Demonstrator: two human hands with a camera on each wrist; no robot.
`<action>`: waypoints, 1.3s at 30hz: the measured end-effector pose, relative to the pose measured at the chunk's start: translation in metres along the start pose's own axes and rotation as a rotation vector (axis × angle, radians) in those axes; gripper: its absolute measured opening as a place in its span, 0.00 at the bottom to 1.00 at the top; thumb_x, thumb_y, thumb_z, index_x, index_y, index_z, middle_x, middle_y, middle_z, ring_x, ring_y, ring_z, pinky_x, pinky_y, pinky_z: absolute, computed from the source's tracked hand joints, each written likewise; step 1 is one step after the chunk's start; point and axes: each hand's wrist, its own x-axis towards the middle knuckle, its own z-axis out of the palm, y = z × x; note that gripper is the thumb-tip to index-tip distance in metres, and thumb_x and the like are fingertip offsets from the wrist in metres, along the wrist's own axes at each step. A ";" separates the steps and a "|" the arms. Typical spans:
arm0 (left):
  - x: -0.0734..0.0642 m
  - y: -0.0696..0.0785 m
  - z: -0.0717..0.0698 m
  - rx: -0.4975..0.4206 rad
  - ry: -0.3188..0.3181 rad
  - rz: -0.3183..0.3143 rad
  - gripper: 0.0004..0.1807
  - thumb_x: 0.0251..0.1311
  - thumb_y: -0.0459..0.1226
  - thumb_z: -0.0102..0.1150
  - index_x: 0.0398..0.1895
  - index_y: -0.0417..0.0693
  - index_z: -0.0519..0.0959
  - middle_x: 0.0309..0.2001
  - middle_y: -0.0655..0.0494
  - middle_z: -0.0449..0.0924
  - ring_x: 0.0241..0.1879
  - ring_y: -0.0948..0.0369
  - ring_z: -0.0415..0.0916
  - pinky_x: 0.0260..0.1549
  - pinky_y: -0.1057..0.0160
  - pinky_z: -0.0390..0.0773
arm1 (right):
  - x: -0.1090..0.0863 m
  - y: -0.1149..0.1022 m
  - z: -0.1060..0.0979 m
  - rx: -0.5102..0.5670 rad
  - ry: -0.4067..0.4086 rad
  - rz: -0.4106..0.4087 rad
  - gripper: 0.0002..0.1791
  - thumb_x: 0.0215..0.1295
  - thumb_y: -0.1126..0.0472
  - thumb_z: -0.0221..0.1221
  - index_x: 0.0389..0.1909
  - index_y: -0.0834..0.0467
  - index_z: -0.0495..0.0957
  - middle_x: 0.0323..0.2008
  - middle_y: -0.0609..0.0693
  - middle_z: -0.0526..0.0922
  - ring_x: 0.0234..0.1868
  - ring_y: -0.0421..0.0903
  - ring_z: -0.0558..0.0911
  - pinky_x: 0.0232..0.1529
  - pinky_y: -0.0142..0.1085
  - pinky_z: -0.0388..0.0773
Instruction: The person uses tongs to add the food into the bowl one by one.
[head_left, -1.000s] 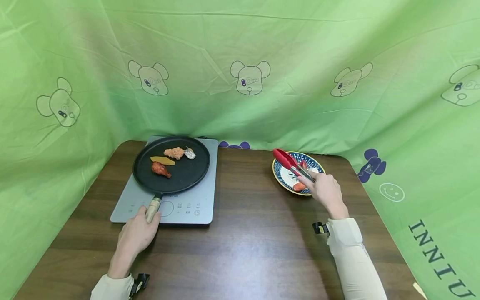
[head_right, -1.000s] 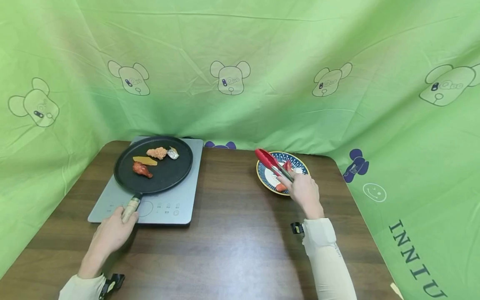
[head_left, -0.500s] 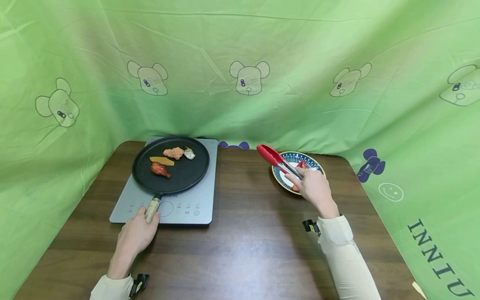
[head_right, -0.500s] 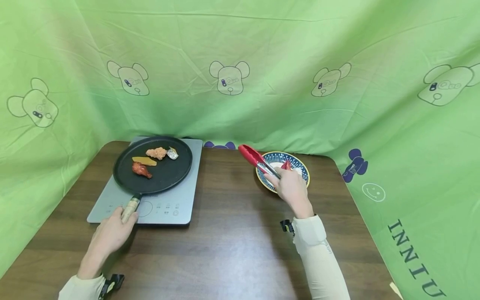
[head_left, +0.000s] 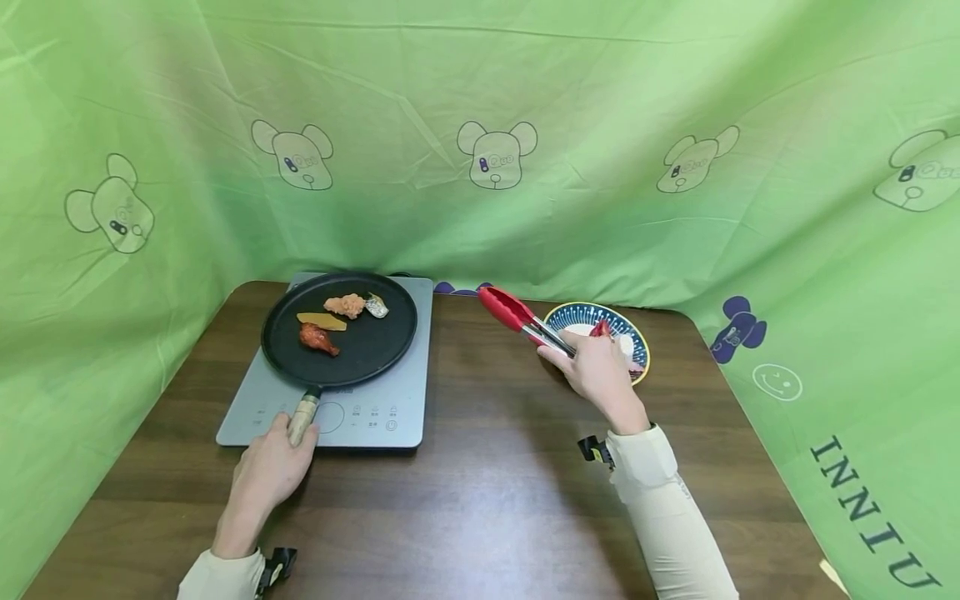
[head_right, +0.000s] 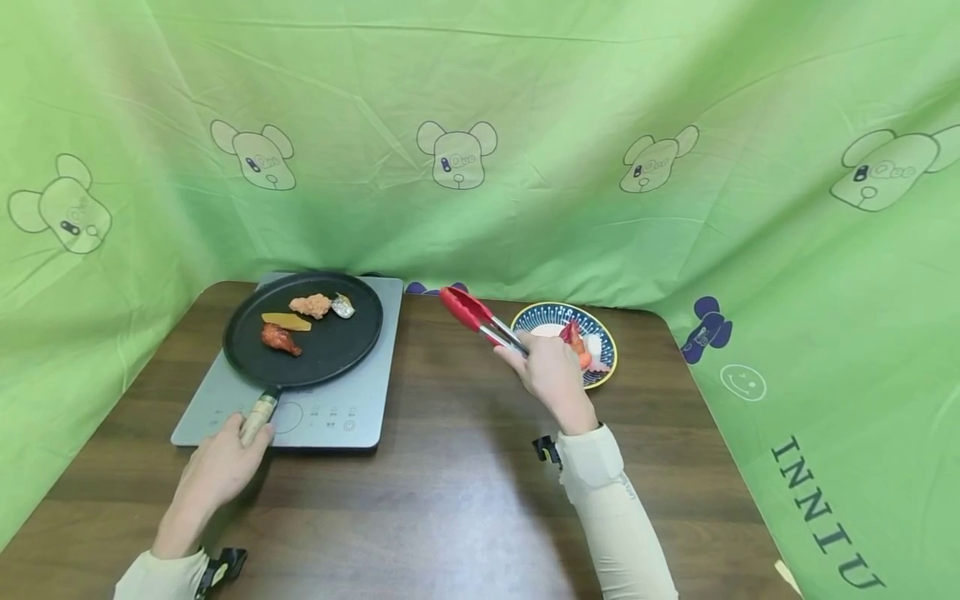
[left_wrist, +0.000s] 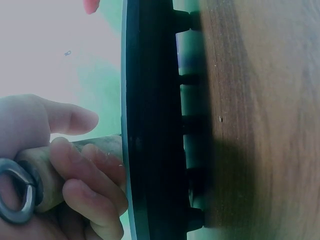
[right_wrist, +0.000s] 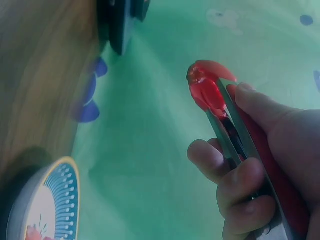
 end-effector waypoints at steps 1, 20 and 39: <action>0.000 0.000 0.000 0.000 -0.001 0.000 0.31 0.67 0.56 0.40 0.51 0.35 0.62 0.21 0.48 0.64 0.17 0.55 0.64 0.14 0.58 0.62 | 0.001 -0.002 0.001 0.002 -0.001 -0.003 0.16 0.58 0.41 0.61 0.30 0.50 0.81 0.15 0.44 0.70 0.18 0.50 0.69 0.18 0.42 0.61; -0.002 0.000 -0.002 0.006 -0.007 -0.009 0.33 0.67 0.58 0.38 0.53 0.35 0.61 0.22 0.47 0.65 0.17 0.54 0.64 0.15 0.57 0.62 | 0.013 -0.050 0.015 0.107 -0.031 -0.096 0.25 0.59 0.44 0.62 0.49 0.58 0.81 0.14 0.46 0.73 0.15 0.44 0.70 0.17 0.39 0.67; 0.001 0.002 -0.001 0.001 -0.007 -0.014 0.29 0.67 0.49 0.41 0.57 0.32 0.60 0.23 0.46 0.66 0.18 0.54 0.65 0.15 0.57 0.63 | 0.022 -0.087 0.026 0.128 -0.076 -0.132 0.16 0.59 0.41 0.61 0.39 0.49 0.81 0.16 0.44 0.71 0.14 0.44 0.69 0.13 0.36 0.61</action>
